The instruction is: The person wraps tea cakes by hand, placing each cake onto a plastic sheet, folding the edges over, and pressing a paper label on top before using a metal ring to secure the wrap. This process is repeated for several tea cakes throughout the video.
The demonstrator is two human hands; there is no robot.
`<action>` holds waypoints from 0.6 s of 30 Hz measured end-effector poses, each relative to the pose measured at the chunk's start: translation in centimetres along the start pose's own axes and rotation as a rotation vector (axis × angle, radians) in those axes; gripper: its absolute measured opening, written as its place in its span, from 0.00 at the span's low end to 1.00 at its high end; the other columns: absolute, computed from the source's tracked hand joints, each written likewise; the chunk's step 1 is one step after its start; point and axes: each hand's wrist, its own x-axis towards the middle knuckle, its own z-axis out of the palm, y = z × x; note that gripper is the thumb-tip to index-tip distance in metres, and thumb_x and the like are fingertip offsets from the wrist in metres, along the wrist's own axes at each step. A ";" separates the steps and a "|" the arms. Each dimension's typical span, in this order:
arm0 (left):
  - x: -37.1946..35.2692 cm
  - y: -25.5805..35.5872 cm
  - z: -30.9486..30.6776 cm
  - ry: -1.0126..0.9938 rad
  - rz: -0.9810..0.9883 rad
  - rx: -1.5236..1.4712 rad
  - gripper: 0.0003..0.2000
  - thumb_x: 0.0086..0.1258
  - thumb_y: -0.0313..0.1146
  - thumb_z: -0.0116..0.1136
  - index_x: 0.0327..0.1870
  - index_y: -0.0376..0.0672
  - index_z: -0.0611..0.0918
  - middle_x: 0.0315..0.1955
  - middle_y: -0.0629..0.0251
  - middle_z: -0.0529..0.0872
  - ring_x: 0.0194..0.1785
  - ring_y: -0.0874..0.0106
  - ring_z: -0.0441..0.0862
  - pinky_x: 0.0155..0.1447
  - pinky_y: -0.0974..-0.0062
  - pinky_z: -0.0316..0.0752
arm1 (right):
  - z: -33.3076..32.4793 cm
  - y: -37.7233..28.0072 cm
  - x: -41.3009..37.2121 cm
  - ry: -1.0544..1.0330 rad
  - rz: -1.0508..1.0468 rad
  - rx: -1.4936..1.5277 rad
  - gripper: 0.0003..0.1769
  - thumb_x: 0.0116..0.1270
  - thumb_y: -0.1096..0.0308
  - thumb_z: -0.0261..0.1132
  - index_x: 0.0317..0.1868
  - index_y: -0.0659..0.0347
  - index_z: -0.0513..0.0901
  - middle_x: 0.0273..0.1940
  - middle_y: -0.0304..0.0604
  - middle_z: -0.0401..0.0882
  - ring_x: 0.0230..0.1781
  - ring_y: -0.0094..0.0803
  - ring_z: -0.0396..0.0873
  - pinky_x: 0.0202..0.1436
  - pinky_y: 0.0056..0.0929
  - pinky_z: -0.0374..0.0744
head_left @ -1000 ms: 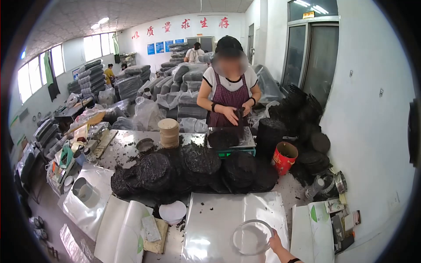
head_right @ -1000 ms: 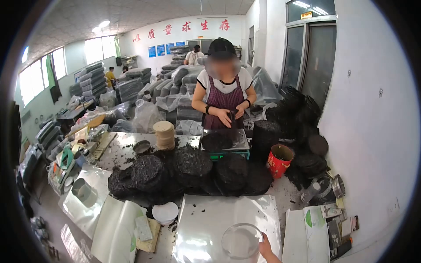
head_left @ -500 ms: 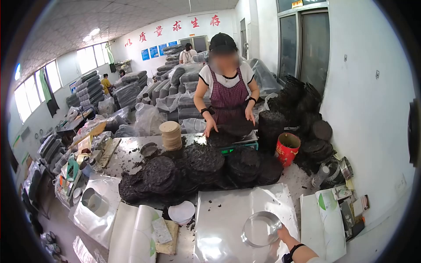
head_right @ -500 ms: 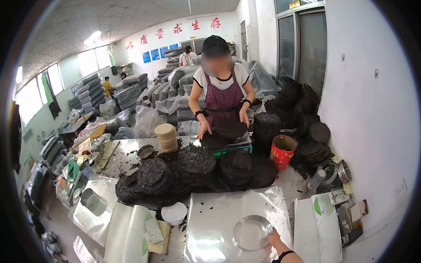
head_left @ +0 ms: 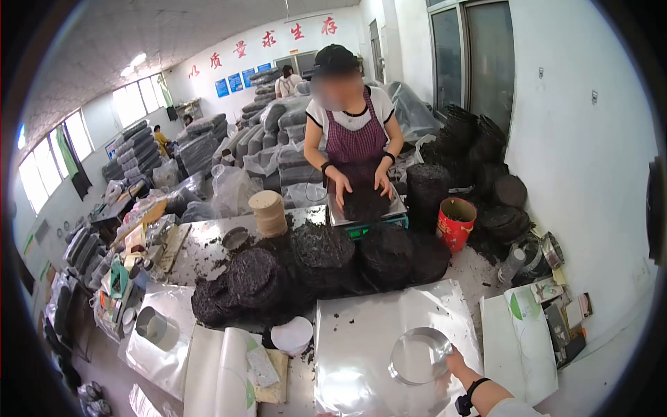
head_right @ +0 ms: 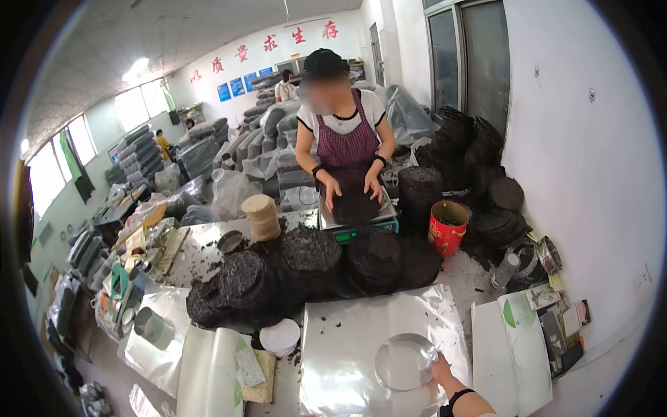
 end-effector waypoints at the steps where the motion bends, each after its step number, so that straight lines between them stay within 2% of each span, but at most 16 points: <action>1: -1.0 1.0 1.4 0.027 0.050 0.055 0.04 0.60 0.31 0.63 0.33 0.42 0.82 0.34 0.60 0.81 0.40 0.61 0.79 0.47 0.65 0.79 | 0.1 0.0 0.0 0.005 0.002 0.030 0.32 0.60 0.68 0.51 0.67 0.66 0.67 0.61 0.62 0.74 0.65 0.53 0.70 0.68 0.38 0.66; 2: -2.3 3.0 3.2 0.055 0.104 0.113 0.04 0.58 0.31 0.65 0.28 0.43 0.83 0.34 0.62 0.82 0.40 0.60 0.78 0.46 0.64 0.78 | 0.6 0.6 0.6 0.001 0.001 0.028 0.32 0.60 0.68 0.51 0.67 0.66 0.67 0.61 0.62 0.74 0.65 0.53 0.70 0.68 0.38 0.66; 3: -1.7 2.0 2.5 0.058 0.103 0.108 0.04 0.58 0.31 0.65 0.28 0.43 0.83 0.34 0.62 0.82 0.40 0.60 0.78 0.46 0.64 0.78 | 1.2 1.4 1.1 0.017 -0.006 0.055 0.32 0.60 0.68 0.50 0.68 0.65 0.67 0.62 0.61 0.73 0.66 0.53 0.68 0.71 0.39 0.61; 4: -0.7 0.9 1.2 0.052 0.013 0.048 0.05 0.54 0.31 0.67 0.26 0.44 0.83 0.34 0.61 0.82 0.40 0.59 0.78 0.47 0.63 0.76 | 1.3 2.4 1.5 0.034 -0.013 0.078 0.32 0.60 0.68 0.50 0.68 0.65 0.67 0.62 0.60 0.72 0.67 0.53 0.67 0.74 0.41 0.56; 5: -0.1 0.1 0.3 0.043 -0.074 -0.011 0.06 0.51 0.32 0.70 0.24 0.46 0.83 0.35 0.61 0.82 0.40 0.58 0.78 0.48 0.61 0.75 | 1.5 2.8 1.8 0.039 -0.014 0.050 0.33 0.60 0.69 0.49 0.68 0.65 0.66 0.64 0.59 0.71 0.69 0.51 0.64 0.77 0.46 0.46; 7: -0.6 0.3 0.4 0.070 -0.022 0.038 0.07 0.51 0.35 0.72 0.25 0.47 0.83 0.34 0.62 0.82 0.41 0.59 0.79 0.48 0.61 0.74 | 2.1 3.8 2.3 0.039 -0.039 0.068 0.33 0.60 0.69 0.49 0.69 0.64 0.66 0.65 0.58 0.71 0.70 0.51 0.64 0.77 0.48 0.43; 9: -1.1 1.8 1.4 0.086 -0.055 0.095 0.08 0.54 0.36 0.71 0.24 0.46 0.82 0.33 0.62 0.83 0.41 0.59 0.79 0.49 0.62 0.74 | 2.4 5.0 3.2 0.030 -0.063 0.073 0.34 0.60 0.68 0.49 0.69 0.64 0.66 0.65 0.57 0.70 0.70 0.50 0.63 0.78 0.50 0.40; 11: -2.8 5.2 4.0 -0.017 0.009 0.418 0.08 0.55 0.36 0.70 0.24 0.45 0.83 0.34 0.63 0.84 0.42 0.60 0.79 0.50 0.63 0.75 | 2.3 5.1 3.2 0.011 -0.075 0.103 0.34 0.59 0.68 0.49 0.70 0.62 0.65 0.66 0.55 0.70 0.71 0.49 0.63 0.77 0.52 0.39; 12: -2.2 3.9 3.1 -0.016 0.010 0.400 0.08 0.55 0.36 0.70 0.24 0.45 0.83 0.34 0.63 0.84 0.42 0.60 0.79 0.50 0.63 0.75 | 2.2 5.0 3.1 0.004 -0.078 0.087 0.34 0.59 0.68 0.49 0.70 0.62 0.65 0.66 0.55 0.70 0.71 0.49 0.63 0.77 0.52 0.39; 14: 0.2 2.1 0.5 -0.155 0.366 0.929 0.07 0.57 0.36 0.69 0.26 0.44 0.84 0.34 0.63 0.85 0.42 0.61 0.80 0.49 0.63 0.75 | 2.2 4.2 2.8 0.061 -0.102 0.058 0.35 0.60 0.72 0.52 0.71 0.68 0.62 0.59 0.61 0.75 0.60 0.47 0.75 0.64 0.32 0.70; 16: 0.2 2.1 0.7 -0.163 0.332 0.827 0.06 0.59 0.36 0.68 0.26 0.45 0.85 0.34 0.63 0.85 0.41 0.60 0.81 0.50 0.63 0.75 | 1.3 2.3 1.5 0.026 -0.069 0.121 0.35 0.59 0.72 0.52 0.70 0.68 0.63 0.60 0.61 0.74 0.62 0.46 0.73 0.66 0.32 0.69; 18: -1.1 5.5 3.0 -0.268 0.365 1.036 0.05 0.60 0.34 0.66 0.28 0.45 0.85 0.35 0.60 0.85 0.41 0.59 0.81 0.50 0.61 0.75 | 0.8 0.7 0.5 0.040 -0.080 0.038 0.35 0.58 0.74 0.50 0.70 0.69 0.63 0.61 0.60 0.74 0.62 0.46 0.73 0.67 0.33 0.68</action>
